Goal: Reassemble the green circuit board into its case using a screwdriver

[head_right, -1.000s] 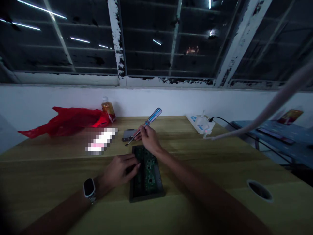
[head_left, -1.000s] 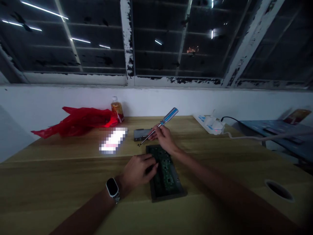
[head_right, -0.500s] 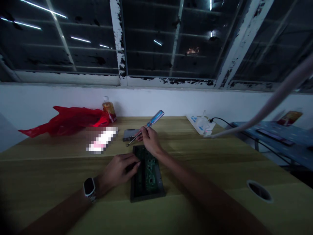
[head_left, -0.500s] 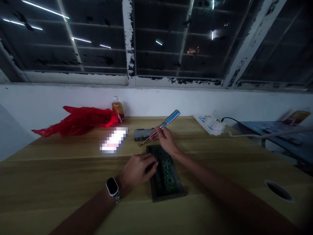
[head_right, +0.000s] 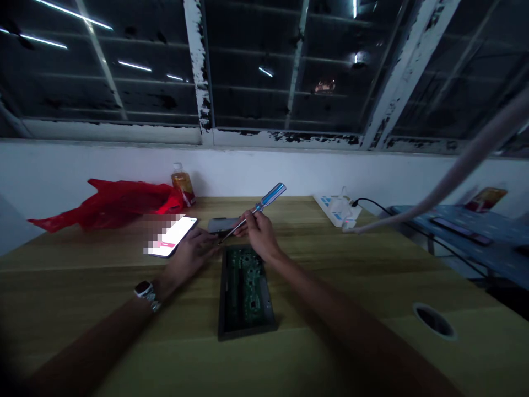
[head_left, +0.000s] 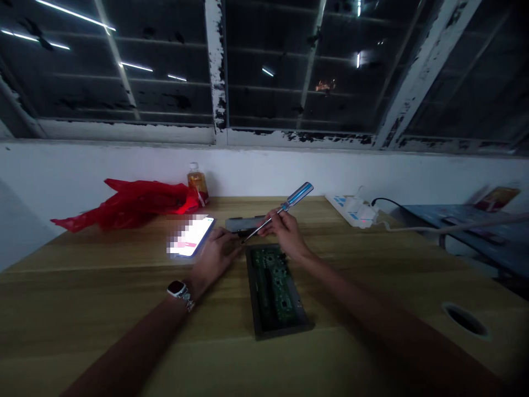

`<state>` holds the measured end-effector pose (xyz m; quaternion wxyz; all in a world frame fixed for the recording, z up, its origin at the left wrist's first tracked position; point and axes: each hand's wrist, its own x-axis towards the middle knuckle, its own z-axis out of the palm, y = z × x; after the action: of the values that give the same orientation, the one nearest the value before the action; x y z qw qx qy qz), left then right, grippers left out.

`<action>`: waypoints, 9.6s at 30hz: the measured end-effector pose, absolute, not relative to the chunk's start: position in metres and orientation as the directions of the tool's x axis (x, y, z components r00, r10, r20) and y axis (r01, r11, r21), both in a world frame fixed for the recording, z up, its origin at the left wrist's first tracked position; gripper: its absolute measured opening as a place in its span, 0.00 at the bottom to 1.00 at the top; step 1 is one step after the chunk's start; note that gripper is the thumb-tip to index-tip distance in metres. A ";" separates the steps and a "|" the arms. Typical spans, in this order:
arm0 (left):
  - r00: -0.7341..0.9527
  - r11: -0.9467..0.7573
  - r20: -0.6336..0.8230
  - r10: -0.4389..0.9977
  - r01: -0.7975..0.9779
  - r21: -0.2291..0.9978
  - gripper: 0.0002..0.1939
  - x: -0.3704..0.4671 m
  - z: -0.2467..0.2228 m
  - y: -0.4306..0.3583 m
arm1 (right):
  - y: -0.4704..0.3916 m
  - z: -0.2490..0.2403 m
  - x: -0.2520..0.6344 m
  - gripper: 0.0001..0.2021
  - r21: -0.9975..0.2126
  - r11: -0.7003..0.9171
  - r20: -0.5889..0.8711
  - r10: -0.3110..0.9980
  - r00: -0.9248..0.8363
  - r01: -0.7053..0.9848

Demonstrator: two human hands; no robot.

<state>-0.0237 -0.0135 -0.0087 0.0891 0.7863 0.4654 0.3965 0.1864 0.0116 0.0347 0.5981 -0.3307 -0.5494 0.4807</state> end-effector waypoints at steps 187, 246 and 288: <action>0.729 -0.942 0.598 0.333 0.230 0.244 0.14 0.036 0.011 -0.074 | 0.012 0.066 0.191 0.12 -0.809 0.546 0.424 0.797 -0.430 0.215; 0.185 -0.456 0.474 0.861 0.695 0.556 0.03 0.009 -0.002 -0.032 | -0.007 0.055 0.205 0.21 -0.930 0.340 0.357 0.925 -0.127 -0.139; 0.286 -0.555 0.487 0.825 0.574 0.603 0.02 0.026 0.022 -0.018 | -0.003 0.083 0.190 0.17 -0.808 0.551 0.512 0.832 -0.215 0.210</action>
<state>0.0261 -0.0177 0.0217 0.1576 0.7862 0.4448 0.3989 0.1899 -0.0028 0.0826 0.5107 -0.3628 -0.7175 0.3045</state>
